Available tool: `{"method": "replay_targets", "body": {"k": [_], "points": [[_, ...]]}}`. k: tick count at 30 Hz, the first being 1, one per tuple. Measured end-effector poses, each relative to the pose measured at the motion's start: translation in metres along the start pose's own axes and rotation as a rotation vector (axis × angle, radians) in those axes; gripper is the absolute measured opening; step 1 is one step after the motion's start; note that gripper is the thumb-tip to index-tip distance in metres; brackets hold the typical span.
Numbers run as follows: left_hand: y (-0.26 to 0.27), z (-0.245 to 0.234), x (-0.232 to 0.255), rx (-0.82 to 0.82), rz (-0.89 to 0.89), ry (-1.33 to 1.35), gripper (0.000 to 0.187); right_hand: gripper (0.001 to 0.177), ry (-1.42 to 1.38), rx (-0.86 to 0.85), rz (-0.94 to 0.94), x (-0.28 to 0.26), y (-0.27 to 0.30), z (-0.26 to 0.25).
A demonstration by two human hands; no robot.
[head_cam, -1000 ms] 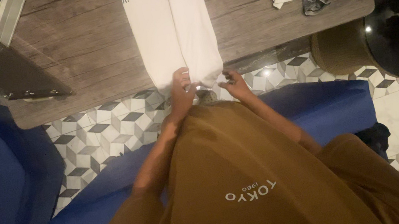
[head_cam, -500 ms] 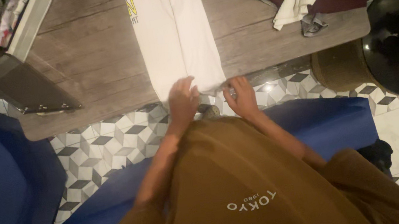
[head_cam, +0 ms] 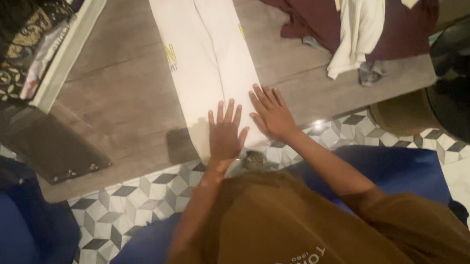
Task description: The person picks up a t-shirt from a pile of clothes on a bench, lays it flat on the bench, and folds it into a neat rectangle before placing it on a shelf inside a cabinet.
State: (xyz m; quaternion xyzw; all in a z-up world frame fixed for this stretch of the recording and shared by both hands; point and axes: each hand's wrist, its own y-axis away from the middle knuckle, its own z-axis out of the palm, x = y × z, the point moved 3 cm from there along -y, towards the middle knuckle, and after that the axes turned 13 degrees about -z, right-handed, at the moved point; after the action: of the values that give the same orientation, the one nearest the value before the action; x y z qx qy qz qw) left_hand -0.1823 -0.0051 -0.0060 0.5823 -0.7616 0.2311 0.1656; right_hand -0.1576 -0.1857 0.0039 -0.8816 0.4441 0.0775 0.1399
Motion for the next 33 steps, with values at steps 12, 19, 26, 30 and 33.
{"method": "replay_targets", "body": {"k": [12,19,26,30,33], "points": [[-0.105,-0.005,-0.031,0.026,-0.022,0.053,0.064,0.058,-0.004,0.013,-0.068,0.085,-0.131,0.004],[-0.106,0.004,-0.036,-0.121,-0.089,-0.099,0.069,0.059,0.061,0.061,-0.089,0.11,-0.198,0.02],[-0.108,-0.008,-0.033,-0.047,-0.077,-0.011,0.064,0.06,0.013,0.025,-0.124,0.135,-0.276,0.034],[-0.111,-0.016,-0.03,-0.053,-0.088,0.035,0.063,0.066,0.062,0.136,-0.024,0.132,-0.309,0.03],[-0.114,-0.023,-0.028,-0.026,-0.102,0.083,0.061,0.047,-0.013,0.161,0.127,0.123,-0.321,0.023]]}}
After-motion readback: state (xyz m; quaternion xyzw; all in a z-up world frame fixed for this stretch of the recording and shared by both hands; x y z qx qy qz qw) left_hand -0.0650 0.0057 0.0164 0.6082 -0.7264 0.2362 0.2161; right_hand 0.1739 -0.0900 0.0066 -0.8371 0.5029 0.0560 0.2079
